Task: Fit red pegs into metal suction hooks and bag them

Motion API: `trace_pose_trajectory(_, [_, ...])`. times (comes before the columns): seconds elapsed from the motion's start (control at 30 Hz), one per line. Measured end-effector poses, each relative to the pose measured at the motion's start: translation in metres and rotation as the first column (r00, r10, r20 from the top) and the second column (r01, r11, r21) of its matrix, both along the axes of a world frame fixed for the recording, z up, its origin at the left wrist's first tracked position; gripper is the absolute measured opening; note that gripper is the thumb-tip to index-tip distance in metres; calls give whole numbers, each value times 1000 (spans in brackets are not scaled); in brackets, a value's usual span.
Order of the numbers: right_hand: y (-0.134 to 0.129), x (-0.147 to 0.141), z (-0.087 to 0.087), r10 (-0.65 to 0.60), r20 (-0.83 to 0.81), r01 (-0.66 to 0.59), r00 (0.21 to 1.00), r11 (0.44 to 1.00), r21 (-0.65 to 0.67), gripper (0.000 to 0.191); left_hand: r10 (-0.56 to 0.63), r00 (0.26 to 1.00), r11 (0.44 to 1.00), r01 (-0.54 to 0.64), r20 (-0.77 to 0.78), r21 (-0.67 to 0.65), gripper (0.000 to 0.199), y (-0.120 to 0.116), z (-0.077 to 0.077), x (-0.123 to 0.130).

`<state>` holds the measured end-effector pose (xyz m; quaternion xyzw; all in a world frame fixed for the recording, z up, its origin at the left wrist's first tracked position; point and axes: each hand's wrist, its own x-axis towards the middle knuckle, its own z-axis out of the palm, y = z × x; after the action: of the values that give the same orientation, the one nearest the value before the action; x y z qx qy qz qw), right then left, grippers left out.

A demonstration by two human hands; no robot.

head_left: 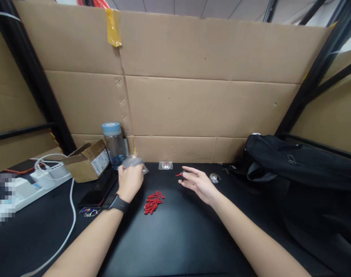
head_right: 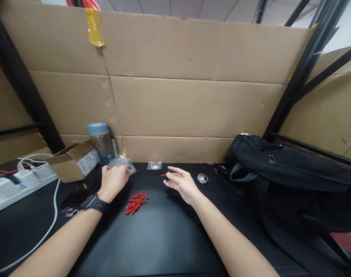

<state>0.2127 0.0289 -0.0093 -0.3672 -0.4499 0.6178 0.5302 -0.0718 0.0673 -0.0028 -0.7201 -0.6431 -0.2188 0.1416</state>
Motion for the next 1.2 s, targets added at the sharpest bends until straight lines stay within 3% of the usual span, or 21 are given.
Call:
trace_pose_trajectory(0.13, [1,8,10,-49,43,46,998,997,55,51,-273,961,956,265,45,126,23,-7,5,18])
trace_pose_trajectory(0.27, [-2,18,26,-122,91,113,988,988,101,48,-529,846,849,527,65,42,25,-23,-4,53])
trace_pose_trajectory(0.47, [-2,27,34,-182,171,153,968,974,168,49,-676,716,687,698,175,-202,29,-34,-14,65])
trace_pose_trajectory(0.53, [0,29,31,-182,247,135,952,971,198,48,-701,677,645,736,223,-205,33,-31,-15,62])
trace_pose_trajectory(0.63, [1,31,29,-153,403,57,902,969,241,48,-725,657,629,754,208,-188,33,-26,-21,60])
trace_pose_trajectory(0.73, [-1,32,31,-138,583,-62,801,949,309,48,-713,686,656,725,143,-207,32,-25,-26,63])
trace_pose_trajectory(0.83, [-7,31,34,-221,751,-172,622,898,406,40,-687,716,688,696,122,-205,32,-28,-24,64])
trace_pose_trajectory(0.93, [-16,28,37,-289,871,-296,398,858,420,24,-723,672,630,736,158,-248,35,-32,-17,63])
trace_pose_trajectory(1.03, [-21,26,36,-296,931,-373,213,856,358,21,-763,621,556,772,178,-307,46,-35,-12,61])
trace_pose_trajectory(1.13, [-21,28,34,-265,961,-408,81,871,275,21,-766,622,541,761,164,-358,54,-37,-11,61])
trace_pose_trajectory(1.2, [-19,29,32,-250,967,-419,40,875,243,21,-768,623,537,753,149,-380,56,-39,-12,62])
